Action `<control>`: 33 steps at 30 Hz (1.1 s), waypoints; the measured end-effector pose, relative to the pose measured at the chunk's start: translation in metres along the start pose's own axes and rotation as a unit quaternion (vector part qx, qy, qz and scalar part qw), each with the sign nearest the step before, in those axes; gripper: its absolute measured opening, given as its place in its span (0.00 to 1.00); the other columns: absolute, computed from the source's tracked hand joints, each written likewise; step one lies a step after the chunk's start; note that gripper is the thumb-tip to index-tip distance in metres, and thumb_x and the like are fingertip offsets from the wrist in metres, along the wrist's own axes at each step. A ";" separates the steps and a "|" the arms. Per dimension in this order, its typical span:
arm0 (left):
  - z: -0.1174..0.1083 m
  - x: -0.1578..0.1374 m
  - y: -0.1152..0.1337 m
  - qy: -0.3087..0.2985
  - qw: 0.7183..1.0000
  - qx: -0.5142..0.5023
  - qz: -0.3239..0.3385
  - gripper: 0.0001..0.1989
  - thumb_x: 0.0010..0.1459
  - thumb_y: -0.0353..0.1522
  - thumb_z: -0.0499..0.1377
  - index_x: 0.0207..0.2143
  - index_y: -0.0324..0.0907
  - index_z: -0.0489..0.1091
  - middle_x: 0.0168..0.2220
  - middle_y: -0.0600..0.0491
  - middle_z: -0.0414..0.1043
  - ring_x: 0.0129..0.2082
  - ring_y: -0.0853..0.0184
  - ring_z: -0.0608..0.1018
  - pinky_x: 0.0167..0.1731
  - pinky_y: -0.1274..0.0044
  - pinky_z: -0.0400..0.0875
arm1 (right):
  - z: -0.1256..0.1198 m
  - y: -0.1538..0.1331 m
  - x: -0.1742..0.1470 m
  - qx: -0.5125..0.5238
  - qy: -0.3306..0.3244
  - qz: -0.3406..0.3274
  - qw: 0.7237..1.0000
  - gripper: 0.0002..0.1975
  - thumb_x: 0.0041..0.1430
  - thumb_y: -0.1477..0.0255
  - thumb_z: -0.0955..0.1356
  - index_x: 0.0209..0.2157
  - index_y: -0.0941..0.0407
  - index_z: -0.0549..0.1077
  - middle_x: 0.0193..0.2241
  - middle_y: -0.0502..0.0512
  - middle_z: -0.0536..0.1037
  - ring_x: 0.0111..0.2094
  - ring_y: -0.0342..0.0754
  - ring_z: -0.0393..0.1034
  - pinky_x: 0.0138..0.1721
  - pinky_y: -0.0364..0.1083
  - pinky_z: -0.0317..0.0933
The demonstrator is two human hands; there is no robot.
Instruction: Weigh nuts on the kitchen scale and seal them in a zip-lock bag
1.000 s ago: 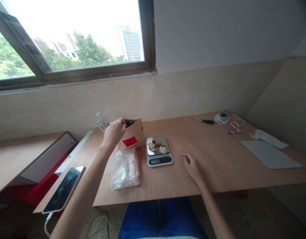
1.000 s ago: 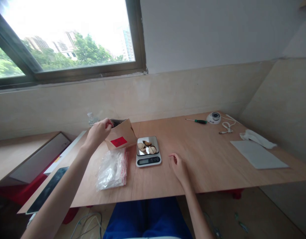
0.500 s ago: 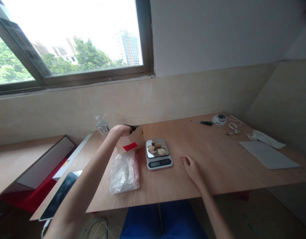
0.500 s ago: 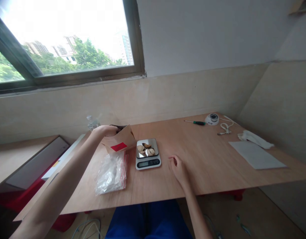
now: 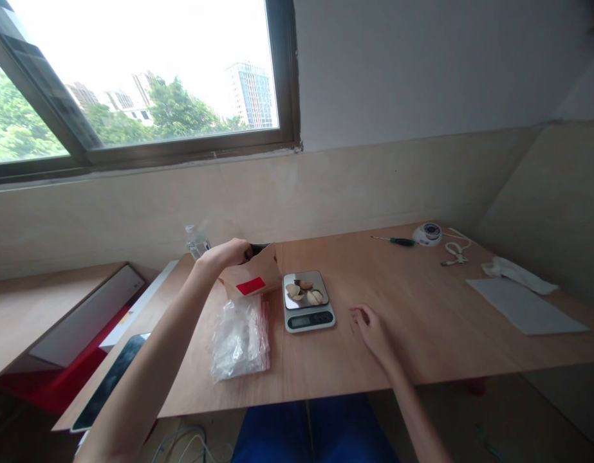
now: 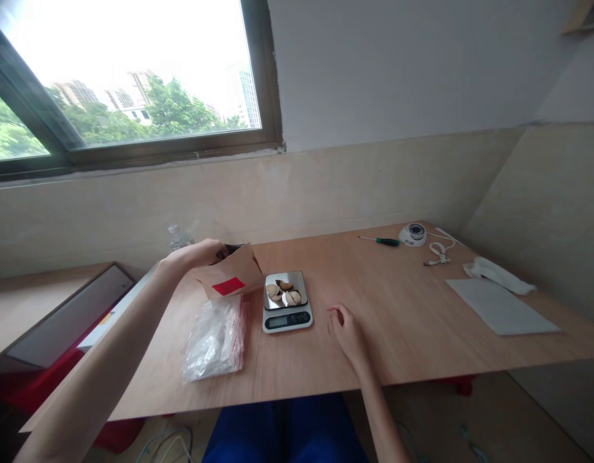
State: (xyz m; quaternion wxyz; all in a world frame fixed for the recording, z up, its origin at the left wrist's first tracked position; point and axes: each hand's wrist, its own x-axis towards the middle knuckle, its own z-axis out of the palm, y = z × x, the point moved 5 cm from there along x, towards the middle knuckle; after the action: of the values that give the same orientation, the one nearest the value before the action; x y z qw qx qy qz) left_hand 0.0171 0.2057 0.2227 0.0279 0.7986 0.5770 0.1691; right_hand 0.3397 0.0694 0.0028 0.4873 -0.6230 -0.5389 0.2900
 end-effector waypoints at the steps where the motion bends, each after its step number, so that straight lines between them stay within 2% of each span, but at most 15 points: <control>1: 0.000 -0.001 0.001 -0.039 0.999 0.019 0.002 0.09 0.57 0.35 0.57 0.28 0.40 0.71 0.25 0.56 0.70 0.23 0.74 0.70 0.26 0.80 0.67 | 0.000 0.000 0.000 0.001 -0.001 0.000 1.000 0.15 0.57 0.62 0.59 0.35 0.56 0.71 0.27 0.55 0.75 0.25 0.49 0.68 0.25 0.44 0.60; 4: -0.007 -0.006 0.003 -0.105 0.992 0.067 0.008 0.06 0.51 0.31 0.59 0.22 0.42 0.72 0.18 0.59 0.67 0.19 0.75 0.65 0.24 0.82 0.60 | 0.001 0.000 -0.001 -0.001 -0.007 0.008 1.000 0.15 0.58 0.62 0.59 0.36 0.56 0.71 0.25 0.54 0.75 0.24 0.49 0.68 0.24 0.45 0.60; 7: -0.024 -0.013 0.005 -0.089 0.991 0.101 0.006 0.06 0.52 0.30 0.57 0.30 0.44 0.74 0.22 0.58 0.71 0.22 0.73 0.68 0.26 0.82 0.59 | 0.000 -0.001 -0.001 -0.005 -0.002 0.004 1.000 0.15 0.58 0.62 0.59 0.35 0.56 0.72 0.26 0.54 0.75 0.27 0.50 0.69 0.26 0.45 0.61; 9: -0.039 -0.022 0.011 -0.046 0.991 0.129 0.005 0.07 0.53 0.30 0.56 0.33 0.45 0.73 0.27 0.55 0.72 0.26 0.70 0.71 0.28 0.81 0.61 | -0.001 -0.001 -0.001 -0.009 0.006 -0.008 1.000 0.15 0.57 0.61 0.59 0.35 0.55 0.72 0.28 0.55 0.76 0.29 0.51 0.70 0.29 0.46 0.63; 11: -0.052 -0.034 0.024 0.023 0.988 0.153 0.014 0.06 0.54 0.32 0.56 0.33 0.45 0.72 0.31 0.53 0.72 0.28 0.67 0.73 0.28 0.80 0.62 | -0.001 0.001 0.000 -0.011 0.006 -0.009 1.000 0.15 0.58 0.61 0.59 0.35 0.55 0.72 0.30 0.56 0.76 0.29 0.51 0.70 0.29 0.46 0.63; 13: -0.057 -0.047 0.044 0.092 0.984 0.146 0.042 0.06 0.56 0.34 0.55 0.35 0.45 0.71 0.34 0.52 0.71 0.28 0.67 0.74 0.27 0.79 0.63 | 0.000 0.003 0.000 -0.012 0.000 -0.002 1.000 0.16 0.58 0.61 0.59 0.36 0.55 0.71 0.30 0.56 0.76 0.28 0.50 0.70 0.28 0.46 0.63; 14: -0.054 -0.052 0.057 0.108 0.984 0.127 0.067 0.07 0.57 0.35 0.54 0.37 0.45 0.70 0.36 0.52 0.71 0.28 0.68 0.74 0.28 0.79 0.64 | 0.000 0.004 0.000 -0.014 -0.002 0.000 1.000 0.15 0.59 0.61 0.59 0.36 0.55 0.71 0.30 0.55 0.76 0.28 0.50 0.70 0.28 0.46 0.62; 16: -0.033 -0.055 0.081 0.090 0.987 0.083 0.107 0.09 0.59 0.36 0.53 0.40 0.46 0.69 0.40 0.53 0.71 0.30 0.69 0.75 0.29 0.79 0.65 | 0.000 0.004 0.000 -0.022 0.001 -0.005 1.000 0.15 0.59 0.62 0.58 0.36 0.55 0.71 0.30 0.55 0.76 0.28 0.50 0.70 0.29 0.46 0.63; 19: 0.024 -0.042 0.108 -0.011 0.988 0.034 0.150 0.09 0.59 0.34 0.53 0.42 0.47 0.70 0.41 0.53 0.72 0.36 0.68 0.75 0.32 0.80 0.66 | -0.001 0.001 0.001 -0.030 0.012 -0.017 0.999 0.15 0.58 0.62 0.59 0.34 0.55 0.72 0.29 0.56 0.76 0.30 0.51 0.70 0.31 0.46 0.63; 21: 0.064 -0.026 0.113 -0.076 0.988 0.022 0.132 0.09 0.58 0.32 0.54 0.41 0.46 0.70 0.41 0.52 0.72 0.37 0.68 0.76 0.31 0.81 0.66 | -0.002 -0.001 0.001 -0.028 0.018 -0.022 0.999 0.14 0.58 0.62 0.59 0.34 0.55 0.72 0.28 0.56 0.76 0.29 0.51 0.70 0.30 0.47 0.63; 24: 0.108 -0.005 0.112 -0.106 0.987 0.023 0.117 0.09 0.56 0.30 0.57 0.40 0.44 0.71 0.39 0.51 0.73 0.37 0.67 0.76 0.32 0.81 0.66 | -0.002 -0.002 0.002 -0.024 0.026 -0.024 0.999 0.14 0.58 0.62 0.59 0.33 0.54 0.72 0.27 0.55 0.76 0.28 0.51 0.71 0.30 0.47 0.64; 27: 0.135 0.006 0.107 -0.120 0.987 0.019 0.103 0.09 0.57 0.29 0.55 0.40 0.43 0.72 0.40 0.49 0.72 0.39 0.67 0.76 0.35 0.79 0.67 | -0.001 0.000 0.003 -0.019 0.024 -0.019 0.999 0.15 0.58 0.61 0.59 0.33 0.54 0.72 0.27 0.55 0.76 0.28 0.51 0.71 0.30 0.47 0.65; 33: 0.161 0.020 0.092 -0.160 0.982 0.000 0.102 0.12 0.61 0.36 0.55 0.43 0.39 0.69 0.44 0.48 0.70 0.41 0.66 0.74 0.41 0.70 0.70 | 0.001 0.002 0.003 -0.008 0.010 0.003 1.000 0.15 0.58 0.60 0.59 0.34 0.54 0.71 0.24 0.54 0.75 0.26 0.51 0.71 0.25 0.45 0.63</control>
State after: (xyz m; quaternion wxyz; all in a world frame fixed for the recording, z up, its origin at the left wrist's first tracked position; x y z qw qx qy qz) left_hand 0.1551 0.2180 0.0980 0.1025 0.8701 0.4803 0.0416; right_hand 0.3404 0.0728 0.0011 0.4873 -0.6312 -0.5341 0.2809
